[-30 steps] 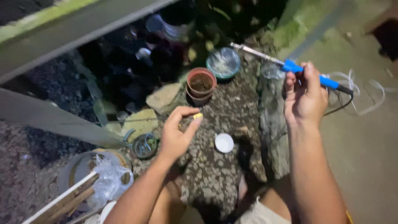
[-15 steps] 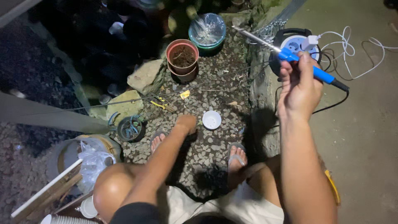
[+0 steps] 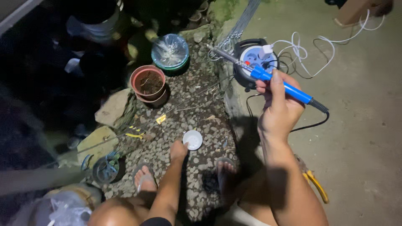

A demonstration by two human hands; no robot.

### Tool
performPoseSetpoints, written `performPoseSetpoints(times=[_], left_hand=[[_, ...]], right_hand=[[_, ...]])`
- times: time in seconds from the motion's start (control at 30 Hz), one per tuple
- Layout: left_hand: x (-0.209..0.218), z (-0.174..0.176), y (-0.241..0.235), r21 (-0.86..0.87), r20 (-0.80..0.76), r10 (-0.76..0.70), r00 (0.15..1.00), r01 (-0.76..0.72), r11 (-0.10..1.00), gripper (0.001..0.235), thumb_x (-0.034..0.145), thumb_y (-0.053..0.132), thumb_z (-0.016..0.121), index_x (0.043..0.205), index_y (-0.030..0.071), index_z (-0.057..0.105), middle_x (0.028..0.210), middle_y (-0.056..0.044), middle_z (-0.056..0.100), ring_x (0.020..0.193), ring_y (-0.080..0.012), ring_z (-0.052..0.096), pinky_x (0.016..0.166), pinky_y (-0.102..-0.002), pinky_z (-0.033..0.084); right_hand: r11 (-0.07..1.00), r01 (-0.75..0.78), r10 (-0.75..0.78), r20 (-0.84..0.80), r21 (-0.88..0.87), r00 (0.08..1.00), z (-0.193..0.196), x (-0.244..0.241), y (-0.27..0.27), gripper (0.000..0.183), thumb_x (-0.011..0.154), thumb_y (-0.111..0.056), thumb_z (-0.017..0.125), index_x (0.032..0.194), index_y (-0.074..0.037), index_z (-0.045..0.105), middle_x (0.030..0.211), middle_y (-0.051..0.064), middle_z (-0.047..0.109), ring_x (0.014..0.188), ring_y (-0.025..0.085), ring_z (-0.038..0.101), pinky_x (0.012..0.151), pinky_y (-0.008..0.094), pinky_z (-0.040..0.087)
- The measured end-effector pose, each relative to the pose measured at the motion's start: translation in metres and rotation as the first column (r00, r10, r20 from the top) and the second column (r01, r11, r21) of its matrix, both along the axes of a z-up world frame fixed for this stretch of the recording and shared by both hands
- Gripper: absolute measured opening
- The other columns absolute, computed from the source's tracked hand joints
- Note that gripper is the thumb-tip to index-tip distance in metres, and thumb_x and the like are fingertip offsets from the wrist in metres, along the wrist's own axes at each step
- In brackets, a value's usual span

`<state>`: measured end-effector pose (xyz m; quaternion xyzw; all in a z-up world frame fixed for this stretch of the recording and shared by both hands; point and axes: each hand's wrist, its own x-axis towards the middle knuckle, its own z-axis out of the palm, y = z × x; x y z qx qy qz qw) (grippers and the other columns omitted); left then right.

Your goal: The person uses a heated soldering iron to melt holes into the sides and bottoms of white plastic cups. They hold each cup in one hand and apply the hot tip to create drainage holes, then place the finished cup into a cardboard box.

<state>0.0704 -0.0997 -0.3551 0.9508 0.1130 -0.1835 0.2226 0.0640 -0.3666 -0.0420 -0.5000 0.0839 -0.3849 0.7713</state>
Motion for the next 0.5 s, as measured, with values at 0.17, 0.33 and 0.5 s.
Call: performPoseSetpoints(times=[0.17, 0.33, 0.5], left_hand=[[0.004, -0.001, -0.002, -0.058, 0.054, 0.16, 0.986, -0.157, 0.986, 0.028, 0.084, 0.028, 0.069, 0.105, 0.011, 0.079, 0.1, -0.024, 0.074, 0.098, -0.0424, 0.071, 0.091, -0.051, 0.055], [0.001, -0.008, -0.001, -0.043, 0.093, 0.195, 0.976, -0.192, 0.98, 0.026, 0.081, 0.019, 0.065, 0.098, 0.006, 0.079, 0.099, -0.025, 0.074, 0.096, -0.0421, 0.072, 0.091, -0.05, 0.057], [0.008, -0.009, -0.004, -0.023, 0.136, 0.104, 0.985, -0.102, 0.995, 0.025, 0.084, 0.017, 0.063, 0.097, 0.004, 0.079, 0.098, -0.026, 0.074, 0.094, -0.0439, 0.072, 0.091, -0.051, 0.056]], right_hand=[[1.0, 0.011, -0.011, -0.047, 0.006, 0.999, -0.004, 0.005, -0.001, 0.025, 0.104, -0.014, 0.07, 0.118, 0.006, 0.064, 0.099, 0.013, 0.071, 0.081, 0.018, 0.072, 0.075, 0.029, 0.062], [1.0, -0.011, 0.011, -0.067, -0.001, 0.998, -0.003, 0.002, 0.0, 0.025, 0.105, -0.013, 0.07, 0.119, 0.007, 0.064, 0.099, 0.014, 0.072, 0.083, 0.019, 0.073, 0.078, 0.028, 0.062], [1.0, -0.005, 0.006, -0.061, 0.023, 0.998, -0.002, 0.003, 0.002, 0.025, 0.104, -0.013, 0.07, 0.118, 0.007, 0.064, 0.099, 0.013, 0.071, 0.082, 0.018, 0.073, 0.077, 0.028, 0.061]])
